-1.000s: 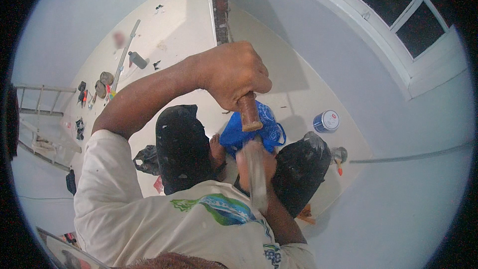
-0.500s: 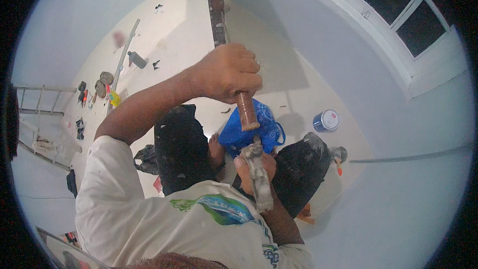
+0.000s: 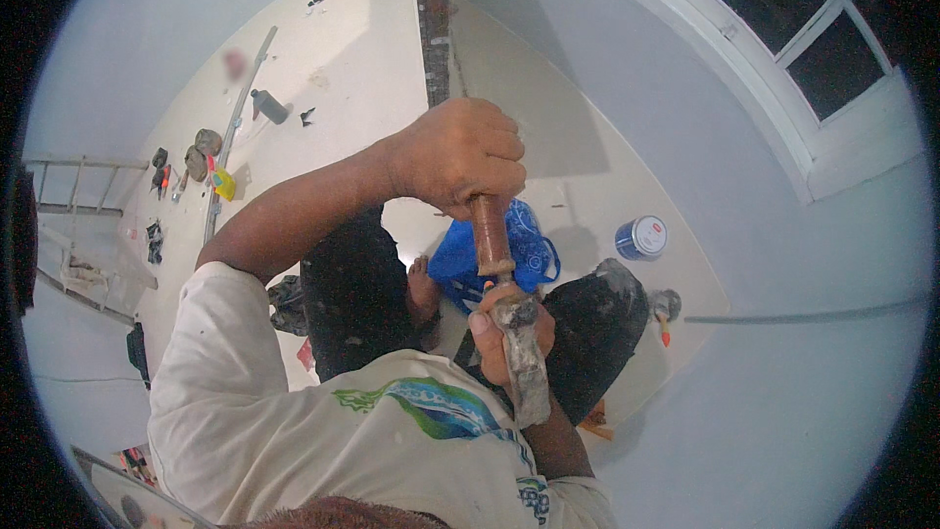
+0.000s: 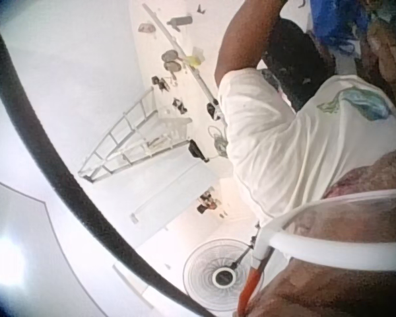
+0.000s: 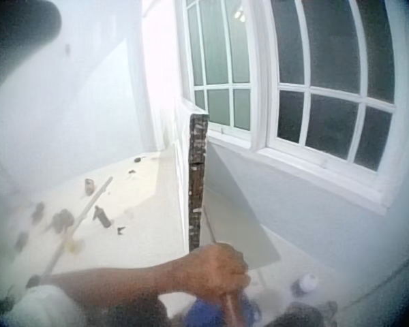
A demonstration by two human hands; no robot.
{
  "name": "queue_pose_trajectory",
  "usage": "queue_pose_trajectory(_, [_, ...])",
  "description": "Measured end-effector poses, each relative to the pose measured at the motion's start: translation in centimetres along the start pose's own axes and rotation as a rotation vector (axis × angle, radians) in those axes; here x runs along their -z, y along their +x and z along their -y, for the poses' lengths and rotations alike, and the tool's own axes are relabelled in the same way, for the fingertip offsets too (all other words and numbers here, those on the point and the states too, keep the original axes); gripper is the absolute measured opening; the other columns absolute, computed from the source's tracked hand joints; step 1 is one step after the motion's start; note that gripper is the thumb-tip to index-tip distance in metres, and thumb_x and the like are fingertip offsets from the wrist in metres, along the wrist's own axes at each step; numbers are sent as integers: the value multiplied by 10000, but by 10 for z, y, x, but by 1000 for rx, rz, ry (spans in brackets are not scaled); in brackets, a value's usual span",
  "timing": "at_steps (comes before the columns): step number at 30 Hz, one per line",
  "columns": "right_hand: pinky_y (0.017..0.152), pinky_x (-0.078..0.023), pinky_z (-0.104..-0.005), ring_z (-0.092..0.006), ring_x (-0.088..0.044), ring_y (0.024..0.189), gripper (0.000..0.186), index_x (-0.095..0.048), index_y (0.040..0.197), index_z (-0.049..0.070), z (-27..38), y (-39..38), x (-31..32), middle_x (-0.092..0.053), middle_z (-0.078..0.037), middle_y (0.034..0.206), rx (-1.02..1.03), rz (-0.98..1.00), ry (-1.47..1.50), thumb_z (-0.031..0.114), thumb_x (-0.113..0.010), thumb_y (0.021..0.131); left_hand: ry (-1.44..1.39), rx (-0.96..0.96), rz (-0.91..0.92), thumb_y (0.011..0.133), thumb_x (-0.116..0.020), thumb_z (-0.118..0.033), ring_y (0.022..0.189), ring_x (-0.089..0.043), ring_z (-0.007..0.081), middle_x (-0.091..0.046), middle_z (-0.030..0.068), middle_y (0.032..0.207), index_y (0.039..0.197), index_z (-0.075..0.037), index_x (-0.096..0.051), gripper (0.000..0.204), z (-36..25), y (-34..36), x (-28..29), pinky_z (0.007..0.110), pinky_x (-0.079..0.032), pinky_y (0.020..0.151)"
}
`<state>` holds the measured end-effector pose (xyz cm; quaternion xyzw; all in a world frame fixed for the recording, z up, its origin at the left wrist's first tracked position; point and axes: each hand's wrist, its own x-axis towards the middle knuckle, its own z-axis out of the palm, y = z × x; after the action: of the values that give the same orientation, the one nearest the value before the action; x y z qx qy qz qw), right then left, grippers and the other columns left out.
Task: The person measures and marks a metal trim piece, then retrieves a hammer and chisel from a tool bag. They position the trim against a wall and use the hammer and chisel to drive fasteners into the wall to secure the trim.
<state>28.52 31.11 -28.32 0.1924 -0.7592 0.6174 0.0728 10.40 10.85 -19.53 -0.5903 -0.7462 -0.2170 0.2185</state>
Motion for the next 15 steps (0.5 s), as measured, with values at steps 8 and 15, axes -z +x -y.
queue_pose_trajectory(8, [772,-580,-410,-294,-675,690,130,-665,888,37,-5,-1,-1,-656,-113,791,-11,4,-7,135,-734,839,2,22,-25,647,-821,-292,628,-585,232,-488,-7,676,739,-190,-566,290,8,2,2,422,-462,561])
queue_pose_trajectory(15, [794,-586,-402,-280,-652,651,100,-660,858,35,3,3,1,-637,-100,741,42,21,-53,102,-729,830,9,17,-32,652,-816,-315,611,-573,229,-464,-4,661,711,-182,-546,306,9,3,4,415,-442,542])
